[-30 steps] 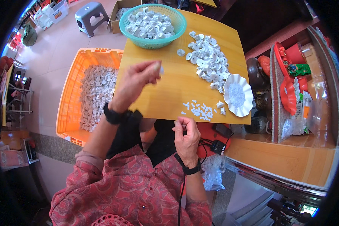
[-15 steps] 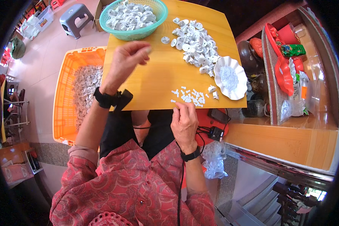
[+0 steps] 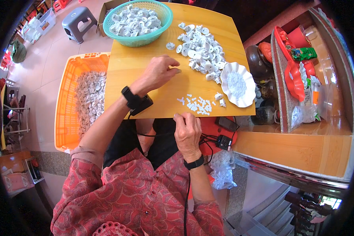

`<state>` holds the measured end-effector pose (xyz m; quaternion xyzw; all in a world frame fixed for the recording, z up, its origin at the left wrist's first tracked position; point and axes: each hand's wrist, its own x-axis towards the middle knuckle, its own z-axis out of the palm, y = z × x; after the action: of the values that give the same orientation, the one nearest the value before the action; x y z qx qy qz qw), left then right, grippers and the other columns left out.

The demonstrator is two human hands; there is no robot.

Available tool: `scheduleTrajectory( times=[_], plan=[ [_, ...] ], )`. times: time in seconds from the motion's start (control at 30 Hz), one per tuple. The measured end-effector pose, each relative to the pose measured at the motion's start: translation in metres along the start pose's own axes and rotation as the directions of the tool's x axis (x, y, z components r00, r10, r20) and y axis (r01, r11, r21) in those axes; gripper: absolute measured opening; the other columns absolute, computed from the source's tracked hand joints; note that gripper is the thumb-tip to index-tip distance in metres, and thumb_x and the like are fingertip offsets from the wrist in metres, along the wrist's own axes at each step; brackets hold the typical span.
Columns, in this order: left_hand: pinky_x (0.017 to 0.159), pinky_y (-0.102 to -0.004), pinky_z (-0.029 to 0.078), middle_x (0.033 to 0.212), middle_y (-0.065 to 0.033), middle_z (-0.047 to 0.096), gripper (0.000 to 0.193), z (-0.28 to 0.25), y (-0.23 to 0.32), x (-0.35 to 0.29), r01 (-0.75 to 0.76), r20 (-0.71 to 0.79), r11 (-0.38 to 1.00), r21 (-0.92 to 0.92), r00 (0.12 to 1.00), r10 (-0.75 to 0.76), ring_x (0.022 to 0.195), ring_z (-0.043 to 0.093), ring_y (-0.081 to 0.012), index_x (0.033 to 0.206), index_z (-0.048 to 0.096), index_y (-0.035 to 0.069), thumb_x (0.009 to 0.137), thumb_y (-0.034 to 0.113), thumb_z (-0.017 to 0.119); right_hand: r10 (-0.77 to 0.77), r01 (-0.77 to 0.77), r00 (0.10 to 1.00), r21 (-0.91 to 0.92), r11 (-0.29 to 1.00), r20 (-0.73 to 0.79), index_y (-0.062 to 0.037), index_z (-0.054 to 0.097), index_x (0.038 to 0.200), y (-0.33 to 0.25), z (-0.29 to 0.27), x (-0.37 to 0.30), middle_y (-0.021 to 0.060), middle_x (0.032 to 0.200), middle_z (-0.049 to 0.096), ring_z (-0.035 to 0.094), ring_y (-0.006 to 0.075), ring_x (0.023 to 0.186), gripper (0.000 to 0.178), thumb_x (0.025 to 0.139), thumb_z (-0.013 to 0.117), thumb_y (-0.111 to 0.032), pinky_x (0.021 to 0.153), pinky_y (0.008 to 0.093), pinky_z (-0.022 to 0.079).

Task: Inspecting and sorting small white plastic components on a table.

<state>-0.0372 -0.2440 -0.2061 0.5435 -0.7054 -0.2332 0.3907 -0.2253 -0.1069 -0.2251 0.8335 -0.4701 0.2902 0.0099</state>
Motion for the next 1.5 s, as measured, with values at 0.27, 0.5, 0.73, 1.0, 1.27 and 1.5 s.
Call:
scheduleTrajectory(
  times=[0.27,0.5,0.73,1.0,1.27,1.5],
  plan=[
    [0.089,-0.0423,0.051,0.112,-0.0176,0.06,0.041,0.043,-0.001,0.031,-0.269,0.089,0.961,0.066,0.961,0.262,0.104,0.06,-0.0366,0.12,0.066,0.01,0.08,0.009,0.072,0.127,-0.126,0.992,0.154,0.98,0.003,-0.0016,0.059,0.096,-0.006,0.0,-0.002,0.0144,0.091,0.055,0.059,0.0353,0.082,0.01,0.087,0.063,0.0,0.071,0.0448,0.048],
    [0.085,-0.0439,0.051,0.104,-0.0168,0.06,0.021,0.043,-0.012,0.031,-0.331,0.17,0.924,0.189,0.938,0.301,0.097,0.06,-0.0342,0.102,0.072,0.009,0.082,0.015,0.07,0.215,-0.205,0.977,0.242,0.949,-0.015,-0.0015,0.06,0.099,-0.005,-0.001,-0.003,0.0149,0.095,0.056,0.06,0.0357,0.084,0.012,0.088,0.063,0.0,0.072,0.0437,0.048],
    [0.08,-0.0423,0.051,0.094,-0.0185,0.062,0.014,-0.002,-0.019,-0.008,-0.254,0.26,0.947,0.198,0.945,0.199,0.092,0.06,-0.0356,0.093,0.072,0.004,0.08,0.008,0.069,0.209,-0.183,0.977,0.32,0.93,-0.049,-0.0003,0.061,0.098,-0.006,-0.008,0.003,0.0143,0.091,0.057,0.06,0.0314,0.083,0.012,0.087,0.066,0.0,0.071,0.0404,0.05],
    [0.077,-0.0339,0.053,0.092,-0.0151,0.066,0.037,-0.037,0.004,-0.052,-0.028,0.132,0.998,-0.06,0.991,0.035,0.085,0.065,-0.0262,0.114,0.068,0.003,0.077,0.0,0.072,0.429,-0.405,0.9,0.513,0.757,0.078,0.0015,0.06,0.096,-0.011,-0.002,0.001,0.0129,0.083,0.062,0.065,0.0231,0.069,0.008,0.09,0.065,-0.001,0.062,0.0345,0.052],
    [0.096,-0.0293,0.051,0.117,-0.0052,0.065,0.038,-0.033,0.014,-0.105,0.303,0.262,0.464,-0.833,0.953,-0.152,0.106,0.062,-0.0132,0.125,0.059,-0.002,0.089,-0.003,0.068,0.559,-0.497,0.771,0.836,0.23,0.305,0.0023,0.061,0.097,-0.03,-0.018,0.022,0.0085,0.09,0.068,0.066,0.0099,0.073,0.008,0.094,0.063,-0.005,0.067,0.0237,0.054],
    [0.088,-0.0246,0.054,0.112,-0.0051,0.067,0.044,-0.006,0.014,-0.135,0.286,0.24,0.256,-0.923,0.951,-0.198,0.101,0.064,-0.0102,0.131,0.058,-0.001,0.088,-0.003,0.068,0.543,-0.451,0.785,0.876,0.17,0.299,0.0003,0.061,0.098,-0.036,-0.016,0.03,0.002,0.088,0.064,0.06,0.0063,0.075,0.008,0.094,0.064,-0.006,0.07,0.0205,0.049]
  ],
)
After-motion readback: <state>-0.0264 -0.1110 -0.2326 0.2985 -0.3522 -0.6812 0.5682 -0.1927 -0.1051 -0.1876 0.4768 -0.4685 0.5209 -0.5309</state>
